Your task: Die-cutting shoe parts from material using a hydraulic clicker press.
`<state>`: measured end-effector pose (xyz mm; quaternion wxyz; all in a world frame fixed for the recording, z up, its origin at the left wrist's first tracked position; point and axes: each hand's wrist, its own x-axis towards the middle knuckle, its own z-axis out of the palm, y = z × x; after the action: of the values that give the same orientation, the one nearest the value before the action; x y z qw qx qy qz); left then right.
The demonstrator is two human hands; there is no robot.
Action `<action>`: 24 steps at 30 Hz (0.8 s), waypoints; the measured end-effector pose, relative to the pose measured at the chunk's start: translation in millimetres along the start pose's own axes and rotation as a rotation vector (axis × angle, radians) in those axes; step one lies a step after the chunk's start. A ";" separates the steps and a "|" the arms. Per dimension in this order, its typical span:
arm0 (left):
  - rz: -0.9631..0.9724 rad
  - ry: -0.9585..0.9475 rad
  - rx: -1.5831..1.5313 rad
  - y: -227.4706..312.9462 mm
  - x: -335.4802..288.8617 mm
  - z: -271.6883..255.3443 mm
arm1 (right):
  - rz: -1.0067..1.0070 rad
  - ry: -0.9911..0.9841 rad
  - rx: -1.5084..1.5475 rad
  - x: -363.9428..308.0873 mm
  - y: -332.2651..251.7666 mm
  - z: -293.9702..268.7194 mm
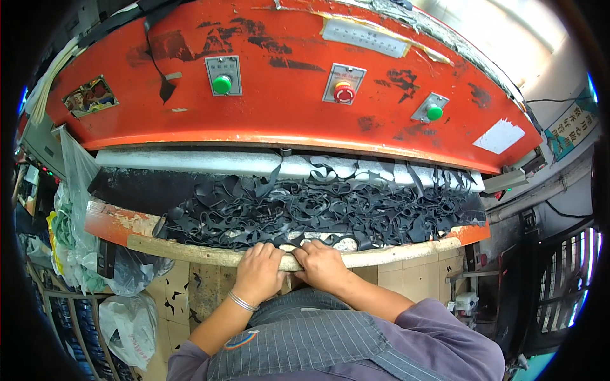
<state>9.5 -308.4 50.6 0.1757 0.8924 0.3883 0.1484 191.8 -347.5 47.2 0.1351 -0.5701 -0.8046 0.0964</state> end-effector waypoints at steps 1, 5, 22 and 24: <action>-0.011 0.002 0.008 -0.2 1.7 0.3 | -0.007 -0.010 -0.003 1.7 1.2 -0.7; -0.017 -0.020 -0.010 -1.6 12.4 -4.8 | 0.020 -0.084 0.006 11.9 6.6 -12.1; 0.013 -0.010 0.128 -104.7 192.1 -0.3 | 0.561 0.085 0.415 285.6 178.9 -51.4; -0.009 -0.040 0.087 -109.0 198.9 -11.9 | 0.577 0.213 0.209 271.4 189.1 -62.5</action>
<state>65.0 -88.4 40.0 0.1452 0.9003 0.3946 0.1126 295.8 -28.7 76.9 0.2435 -0.7646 -0.5768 0.1526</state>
